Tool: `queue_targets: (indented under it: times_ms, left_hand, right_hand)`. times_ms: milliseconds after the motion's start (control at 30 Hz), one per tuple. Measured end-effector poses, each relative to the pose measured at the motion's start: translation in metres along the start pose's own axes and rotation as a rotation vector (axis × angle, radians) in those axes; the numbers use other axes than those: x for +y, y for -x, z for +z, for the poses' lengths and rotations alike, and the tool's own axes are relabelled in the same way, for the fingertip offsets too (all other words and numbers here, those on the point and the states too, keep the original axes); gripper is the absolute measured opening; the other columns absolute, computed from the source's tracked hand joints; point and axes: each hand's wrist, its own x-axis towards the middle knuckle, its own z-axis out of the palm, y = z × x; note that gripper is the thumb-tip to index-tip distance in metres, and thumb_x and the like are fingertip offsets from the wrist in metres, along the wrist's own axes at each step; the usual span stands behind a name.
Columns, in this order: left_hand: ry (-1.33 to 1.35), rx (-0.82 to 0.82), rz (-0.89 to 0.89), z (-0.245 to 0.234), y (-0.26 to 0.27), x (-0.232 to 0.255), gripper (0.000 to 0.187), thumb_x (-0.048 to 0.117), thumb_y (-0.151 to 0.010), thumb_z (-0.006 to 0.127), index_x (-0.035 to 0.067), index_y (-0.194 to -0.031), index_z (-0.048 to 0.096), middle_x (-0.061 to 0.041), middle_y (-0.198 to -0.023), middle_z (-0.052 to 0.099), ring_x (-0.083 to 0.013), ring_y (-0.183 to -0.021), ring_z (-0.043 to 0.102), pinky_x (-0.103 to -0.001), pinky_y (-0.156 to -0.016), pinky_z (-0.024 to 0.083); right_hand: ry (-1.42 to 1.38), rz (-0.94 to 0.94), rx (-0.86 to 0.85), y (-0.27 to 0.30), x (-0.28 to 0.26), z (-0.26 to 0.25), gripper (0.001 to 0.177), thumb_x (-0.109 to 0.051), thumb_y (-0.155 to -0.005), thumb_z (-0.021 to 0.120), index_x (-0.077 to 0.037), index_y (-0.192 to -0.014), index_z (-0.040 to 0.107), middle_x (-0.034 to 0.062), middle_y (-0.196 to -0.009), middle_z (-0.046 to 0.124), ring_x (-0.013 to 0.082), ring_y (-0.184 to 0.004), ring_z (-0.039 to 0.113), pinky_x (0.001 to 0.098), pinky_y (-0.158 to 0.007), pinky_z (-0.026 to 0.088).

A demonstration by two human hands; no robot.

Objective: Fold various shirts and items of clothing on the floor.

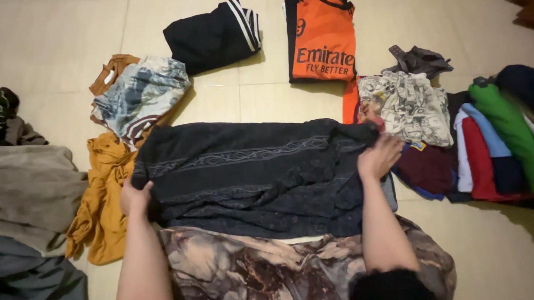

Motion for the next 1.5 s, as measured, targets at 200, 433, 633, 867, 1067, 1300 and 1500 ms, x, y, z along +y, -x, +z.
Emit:
queue_targets:
  times_ms: [200, 433, 633, 867, 1067, 1300, 1500]
  left_hand:
    - [-0.033, 0.014, -0.041, -0.001, 0.0, 0.006, 0.063, 0.042, -0.079, 0.086, 0.015, -0.131, 0.064, -0.019, -0.115, 0.073, -0.0425, -0.104, 0.069, -0.056, -0.084, 0.053]
    - [0.006, 0.001, 0.047, 0.005, -0.001, -0.007, 0.061, 0.044, -0.08, 0.086, 0.012, -0.128, 0.066, -0.019, -0.115, 0.074, -0.0424, -0.106, 0.069, -0.054, -0.087, 0.054]
    - [-0.008, -0.007, 0.04, 0.012, -0.003, -0.009, 0.063, 0.045, -0.08, 0.087, 0.009, -0.125, 0.064, -0.022, -0.113, 0.073, -0.045, -0.104, 0.068, -0.055, -0.087, 0.053]
    - [-0.01, 0.03, 0.035, 0.009, 0.01, 0.003, 0.063, 0.044, -0.082, 0.085, 0.01, -0.13, 0.061, -0.024, -0.118, 0.07, -0.0467, -0.109, 0.066, -0.056, -0.091, 0.051]
    - [0.017, 0.03, 0.07, 0.011, 0.012, 0.0, 0.063, 0.043, -0.083, 0.084, 0.011, -0.132, 0.061, -0.025, -0.119, 0.07, -0.0469, -0.111, 0.065, -0.056, -0.093, 0.05]
    - [0.014, 0.009, 0.049, 0.018, 0.008, -0.011, 0.064, 0.042, -0.083, 0.085, 0.011, -0.133, 0.061, -0.025, -0.121, 0.07, -0.0464, -0.112, 0.065, -0.056, -0.093, 0.051]
    - [0.009, 0.007, 0.035, 0.017, 0.009, -0.007, 0.062, 0.042, -0.083, 0.084, 0.012, -0.132, 0.062, -0.023, -0.12, 0.07, -0.0453, -0.112, 0.065, -0.055, -0.093, 0.051]
  right_hand:
    - [-0.6, 0.271, -0.536, -0.028, -0.001, -0.069, 0.048, -0.04, -0.096, 0.072, -0.006, -0.129, 0.067, 0.0196, -0.102, 0.075, 0.0394, -0.101, 0.068, 0.0512, -0.092, 0.052]
    - [-0.548, 0.418, -0.424, -0.003, 0.073, 0.022, 0.017, -0.024, -0.091, 0.068, -0.016, -0.101, 0.079, 0.0177, -0.099, 0.074, 0.0402, -0.094, 0.071, 0.0497, -0.083, 0.056]
    - [-0.528, 0.172, -0.565, -0.028, 0.127, -0.026, 0.022, -0.024, -0.089, 0.071, -0.013, -0.106, 0.08, 0.0163, -0.1, 0.077, 0.037, -0.093, 0.073, 0.0476, -0.084, 0.057]
    - [-0.589, 0.048, -1.126, 0.045, 0.13, 0.003, 0.057, -0.054, -0.075, 0.087, -0.008, -0.106, 0.072, 0.0113, -0.085, 0.077, 0.0261, -0.079, 0.077, 0.0393, -0.076, 0.06]
    - [-0.659, 0.082, -1.098, 0.032, 0.129, 0.011, 0.043, -0.039, -0.079, 0.081, -0.005, -0.106, 0.081, 0.013, -0.095, 0.08, 0.0226, -0.086, 0.076, 0.0369, -0.082, 0.058]
    - [-1.304, 0.827, -1.342, 0.016, 0.148, -0.02, 0.028, -0.024, -0.077, 0.064, -0.002, -0.095, 0.066, 0.0116, -0.094, 0.081, 0.0224, -0.08, 0.081, 0.0396, -0.069, 0.064]
    - [-0.731, 0.075, -1.278, 0.064, 0.134, 0.058, 0.037, -0.032, -0.083, 0.087, 0.0, -0.085, 0.068, 0.009, -0.075, 0.069, 0.016, -0.061, 0.061, 0.0343, -0.058, 0.051]
